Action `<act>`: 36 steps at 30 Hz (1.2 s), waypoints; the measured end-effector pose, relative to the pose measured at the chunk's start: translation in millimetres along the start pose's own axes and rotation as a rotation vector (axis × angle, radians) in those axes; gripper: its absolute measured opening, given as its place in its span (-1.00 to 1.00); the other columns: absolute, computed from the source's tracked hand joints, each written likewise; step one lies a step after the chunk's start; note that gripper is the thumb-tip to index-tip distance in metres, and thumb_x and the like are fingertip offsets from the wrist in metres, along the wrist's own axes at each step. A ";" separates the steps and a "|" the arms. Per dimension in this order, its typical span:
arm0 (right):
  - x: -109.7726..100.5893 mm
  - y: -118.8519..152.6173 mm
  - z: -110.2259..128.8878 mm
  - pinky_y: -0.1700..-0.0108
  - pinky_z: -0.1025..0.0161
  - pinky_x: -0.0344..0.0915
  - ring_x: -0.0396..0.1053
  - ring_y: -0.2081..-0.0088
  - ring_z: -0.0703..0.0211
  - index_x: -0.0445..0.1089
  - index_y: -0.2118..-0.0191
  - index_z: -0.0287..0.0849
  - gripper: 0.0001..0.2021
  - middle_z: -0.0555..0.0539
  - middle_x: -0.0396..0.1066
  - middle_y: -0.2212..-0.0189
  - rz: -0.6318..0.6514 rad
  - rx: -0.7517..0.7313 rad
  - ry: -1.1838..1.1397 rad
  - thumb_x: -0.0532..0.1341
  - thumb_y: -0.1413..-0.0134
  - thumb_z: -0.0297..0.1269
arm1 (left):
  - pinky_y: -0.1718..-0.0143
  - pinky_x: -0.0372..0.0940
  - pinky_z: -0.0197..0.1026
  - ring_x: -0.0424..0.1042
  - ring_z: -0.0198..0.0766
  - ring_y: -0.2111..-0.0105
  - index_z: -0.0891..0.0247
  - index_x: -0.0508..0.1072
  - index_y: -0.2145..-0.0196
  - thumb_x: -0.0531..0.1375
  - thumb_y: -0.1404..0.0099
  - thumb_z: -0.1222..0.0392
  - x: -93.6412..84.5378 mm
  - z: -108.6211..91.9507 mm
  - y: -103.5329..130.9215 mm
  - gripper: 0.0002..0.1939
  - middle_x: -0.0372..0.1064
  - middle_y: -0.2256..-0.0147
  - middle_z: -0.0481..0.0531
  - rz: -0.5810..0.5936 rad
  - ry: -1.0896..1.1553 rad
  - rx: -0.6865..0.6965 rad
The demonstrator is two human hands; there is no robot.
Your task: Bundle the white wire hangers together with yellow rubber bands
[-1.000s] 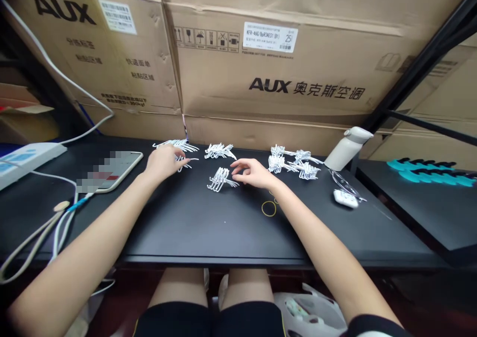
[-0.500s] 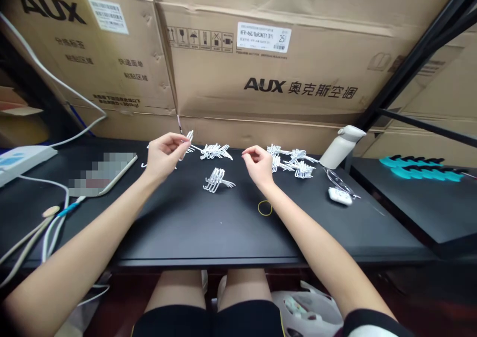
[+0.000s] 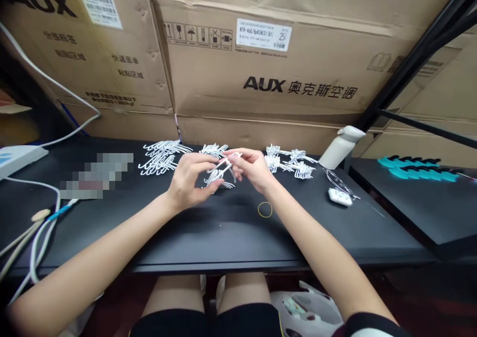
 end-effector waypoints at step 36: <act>10.8 -1.5 -55.3 0.49 0.32 0.30 0.37 0.48 0.25 0.42 0.16 -0.27 -0.48 -0.10 0.47 0.40 0.226 0.049 0.312 0.41 0.30 -0.08 | 0.22 0.32 -0.16 0.51 -0.09 0.30 0.31 0.43 0.14 0.34 0.10 0.11 32.5 76.8 44.2 -0.49 0.53 0.40 0.08 0.921 0.529 -0.828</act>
Point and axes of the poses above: each hand's wrist, its own y-axis away from the middle knuckle, its own x-axis out of the palm, z = x × y, the point moved 6 cm from there along -y, towards the middle knuckle
